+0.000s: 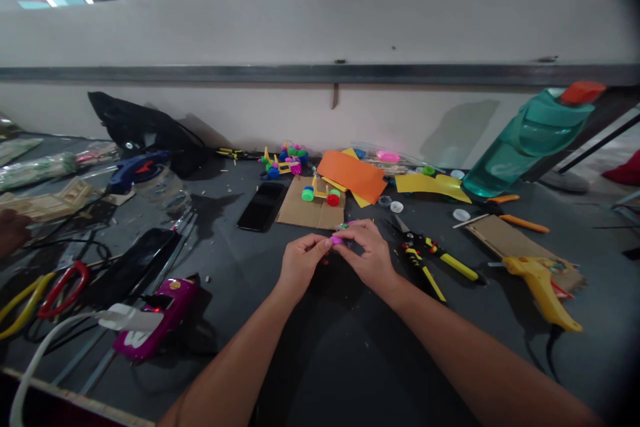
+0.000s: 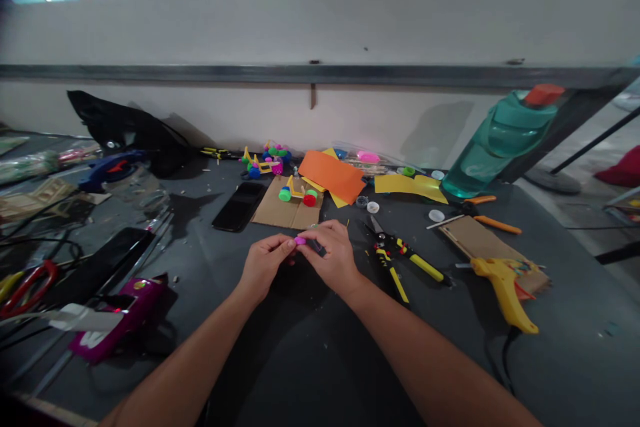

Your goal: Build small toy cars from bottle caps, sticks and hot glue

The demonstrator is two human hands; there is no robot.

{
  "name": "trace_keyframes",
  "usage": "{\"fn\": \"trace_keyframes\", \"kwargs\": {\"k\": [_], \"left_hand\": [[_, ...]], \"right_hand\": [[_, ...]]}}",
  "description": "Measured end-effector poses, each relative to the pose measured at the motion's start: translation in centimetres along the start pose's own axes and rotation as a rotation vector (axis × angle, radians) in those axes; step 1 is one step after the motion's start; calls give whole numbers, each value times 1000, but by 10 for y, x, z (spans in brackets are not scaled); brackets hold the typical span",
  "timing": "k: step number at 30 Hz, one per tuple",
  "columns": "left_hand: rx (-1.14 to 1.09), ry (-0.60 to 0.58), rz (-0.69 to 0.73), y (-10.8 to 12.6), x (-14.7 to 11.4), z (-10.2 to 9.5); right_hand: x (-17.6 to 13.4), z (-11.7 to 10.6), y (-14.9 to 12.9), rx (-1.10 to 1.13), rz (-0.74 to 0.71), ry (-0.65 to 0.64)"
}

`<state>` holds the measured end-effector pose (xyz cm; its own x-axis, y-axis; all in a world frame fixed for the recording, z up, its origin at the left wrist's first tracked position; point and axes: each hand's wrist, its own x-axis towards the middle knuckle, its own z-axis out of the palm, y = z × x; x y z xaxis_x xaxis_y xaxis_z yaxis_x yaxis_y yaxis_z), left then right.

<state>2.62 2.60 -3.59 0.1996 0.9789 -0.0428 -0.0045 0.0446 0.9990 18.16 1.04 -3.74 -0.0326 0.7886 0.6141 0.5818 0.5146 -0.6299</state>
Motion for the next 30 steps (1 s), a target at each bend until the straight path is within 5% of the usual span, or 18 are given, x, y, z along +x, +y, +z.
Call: {"fn": "trace_keyframes", "kwargs": {"k": [22, 30], "left_hand": [[-252, -26, -168, 2, -2, 2], [-277, -21, -184, 5, -2, 3]], "right_hand": [[3, -3, 1, -99, -114, 94], [2, -3, 0, -75, -108, 34]]}}
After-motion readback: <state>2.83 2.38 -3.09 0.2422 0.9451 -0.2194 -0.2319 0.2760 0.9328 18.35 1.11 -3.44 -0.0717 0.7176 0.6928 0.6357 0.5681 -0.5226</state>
